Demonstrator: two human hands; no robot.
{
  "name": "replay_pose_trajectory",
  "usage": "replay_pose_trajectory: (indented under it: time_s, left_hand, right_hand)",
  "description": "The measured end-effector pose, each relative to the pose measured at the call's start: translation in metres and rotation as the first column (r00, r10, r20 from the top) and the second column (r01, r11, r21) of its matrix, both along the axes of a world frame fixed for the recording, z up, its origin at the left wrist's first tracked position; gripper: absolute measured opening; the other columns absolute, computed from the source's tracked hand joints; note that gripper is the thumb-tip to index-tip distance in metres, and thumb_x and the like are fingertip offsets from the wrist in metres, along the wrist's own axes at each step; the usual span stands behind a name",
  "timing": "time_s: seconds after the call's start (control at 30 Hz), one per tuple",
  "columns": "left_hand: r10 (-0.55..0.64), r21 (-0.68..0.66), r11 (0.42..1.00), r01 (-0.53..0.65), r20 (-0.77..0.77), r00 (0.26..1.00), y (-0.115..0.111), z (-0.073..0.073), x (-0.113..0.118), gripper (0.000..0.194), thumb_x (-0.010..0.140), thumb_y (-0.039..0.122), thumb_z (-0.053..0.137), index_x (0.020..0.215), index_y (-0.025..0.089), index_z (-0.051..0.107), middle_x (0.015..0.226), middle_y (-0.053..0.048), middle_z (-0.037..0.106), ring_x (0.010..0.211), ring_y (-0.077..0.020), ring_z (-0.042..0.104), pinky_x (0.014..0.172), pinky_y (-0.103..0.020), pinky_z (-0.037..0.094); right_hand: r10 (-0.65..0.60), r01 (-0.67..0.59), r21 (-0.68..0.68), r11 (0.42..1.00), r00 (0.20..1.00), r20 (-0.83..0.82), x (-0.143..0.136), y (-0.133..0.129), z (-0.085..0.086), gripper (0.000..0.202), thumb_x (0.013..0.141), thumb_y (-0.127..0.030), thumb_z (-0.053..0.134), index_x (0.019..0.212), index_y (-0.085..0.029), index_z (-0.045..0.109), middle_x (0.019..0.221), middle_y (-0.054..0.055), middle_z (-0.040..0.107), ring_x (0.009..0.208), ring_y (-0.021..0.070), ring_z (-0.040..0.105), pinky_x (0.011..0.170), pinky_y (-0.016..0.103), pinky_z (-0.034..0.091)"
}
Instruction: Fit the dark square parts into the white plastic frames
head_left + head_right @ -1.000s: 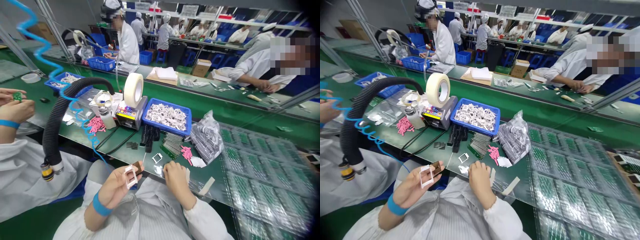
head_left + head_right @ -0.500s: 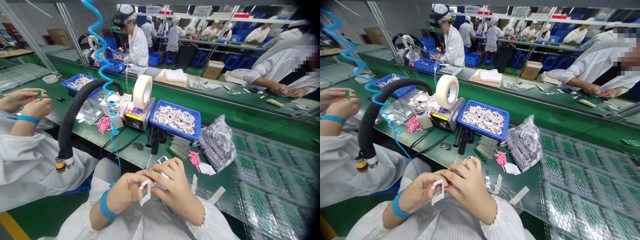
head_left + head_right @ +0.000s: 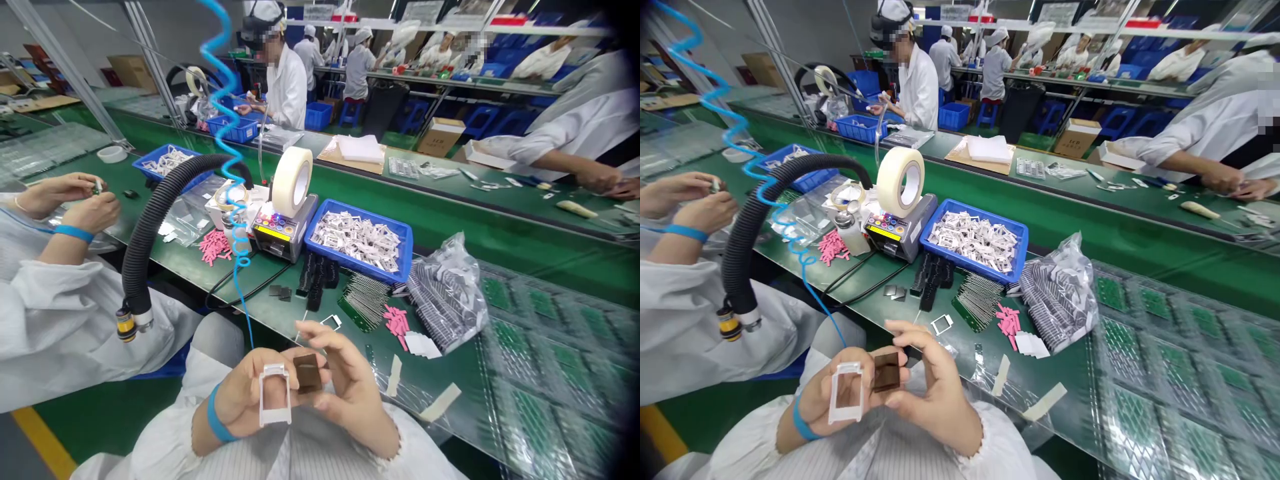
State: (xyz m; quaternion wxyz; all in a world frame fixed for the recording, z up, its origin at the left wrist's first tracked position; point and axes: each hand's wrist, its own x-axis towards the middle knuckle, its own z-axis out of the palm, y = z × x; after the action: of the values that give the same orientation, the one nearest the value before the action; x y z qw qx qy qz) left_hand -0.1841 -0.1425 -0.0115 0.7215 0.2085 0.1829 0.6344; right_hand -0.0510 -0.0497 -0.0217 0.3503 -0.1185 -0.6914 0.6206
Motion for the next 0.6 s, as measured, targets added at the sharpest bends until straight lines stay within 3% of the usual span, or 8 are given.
replay_pose_trajectory:
  time_s: [0.1, 0.17, 0.27, 0.47, 0.6]
  left_hand:
    - [0.051, -0.025, 0.998, -0.058, -0.211, 0.976, -0.002, 0.004, -0.003, 0.029, 0.065, 0.044, 0.072, 0.081, 0.020, 0.073, 0.114, -0.010, 0.056, 0.106, -0.0273, 0.055, 0.091, -0.041, 0.042]
    - [0.075, 0.021, 0.997, -0.073, -0.344, 0.936, -0.003, 0.005, -0.006, 0.029, 0.065, 0.043, 0.073, 0.084, 0.022, 0.074, 0.114, -0.010, 0.054, 0.106, -0.0264, 0.053, 0.090, -0.040, 0.041]
    - [0.088, 0.092, 0.994, -0.052, -0.453, 0.887, -0.003, 0.005, -0.008, 0.033, 0.065, 0.046, 0.072, 0.090, 0.024, 0.073, 0.117, -0.011, 0.051, 0.110, -0.0281, 0.050, 0.094, -0.042, 0.037]
    - [0.101, 0.131, 0.991, -0.036, -0.535, 0.838, -0.005, 0.003, -0.008, 0.035, 0.068, 0.046, 0.069, 0.096, 0.025, 0.072, 0.114, -0.010, 0.049, 0.112, -0.0287, 0.045, 0.097, -0.043, 0.033]
    - [0.107, 0.142, 0.989, -0.029, -0.576, 0.810, -0.006, -0.001, -0.008, 0.036, 0.067, 0.046, 0.070, 0.097, 0.025, 0.071, 0.110, -0.010, 0.048, 0.105, -0.0263, 0.047, 0.096, -0.044, 0.033]
  right_hand:
    - [-0.154, 0.137, 0.182, 0.974, 0.985, 0.081, 0.007, 0.005, 0.017, 0.023, 0.084, -0.041, 0.056, 0.101, -0.025, 0.052, 0.098, 0.007, 0.057, 0.096, 0.0208, 0.055, 0.079, 0.037, 0.049]
    - [-0.225, 0.172, 0.347, 0.922, 0.967, 0.118, 0.008, 0.008, 0.027, 0.006, 0.085, -0.026, 0.055, 0.090, -0.024, 0.054, 0.082, 0.003, 0.052, 0.081, 0.0168, 0.053, 0.068, 0.031, 0.048]
    - [-0.288, 0.174, 0.500, 0.849, 0.944, 0.160, 0.006, 0.012, 0.032, 0.008, 0.084, -0.015, 0.052, 0.080, -0.022, 0.054, 0.074, 0.001, 0.050, 0.074, 0.0154, 0.049, 0.064, 0.030, 0.045]
    - [-0.317, 0.164, 0.559, 0.813, 0.929, 0.189, 0.005, 0.013, 0.024, 0.011, 0.084, -0.012, 0.050, 0.078, -0.021, 0.052, 0.074, 0.001, 0.050, 0.075, 0.0164, 0.048, 0.067, 0.033, 0.043]
    - [-0.308, 0.148, 0.550, 0.822, 0.927, 0.212, 0.007, 0.014, 0.022, 0.011, 0.085, -0.013, 0.050, 0.078, -0.021, 0.053, 0.074, 0.001, 0.050, 0.074, 0.0158, 0.048, 0.067, 0.033, 0.042]
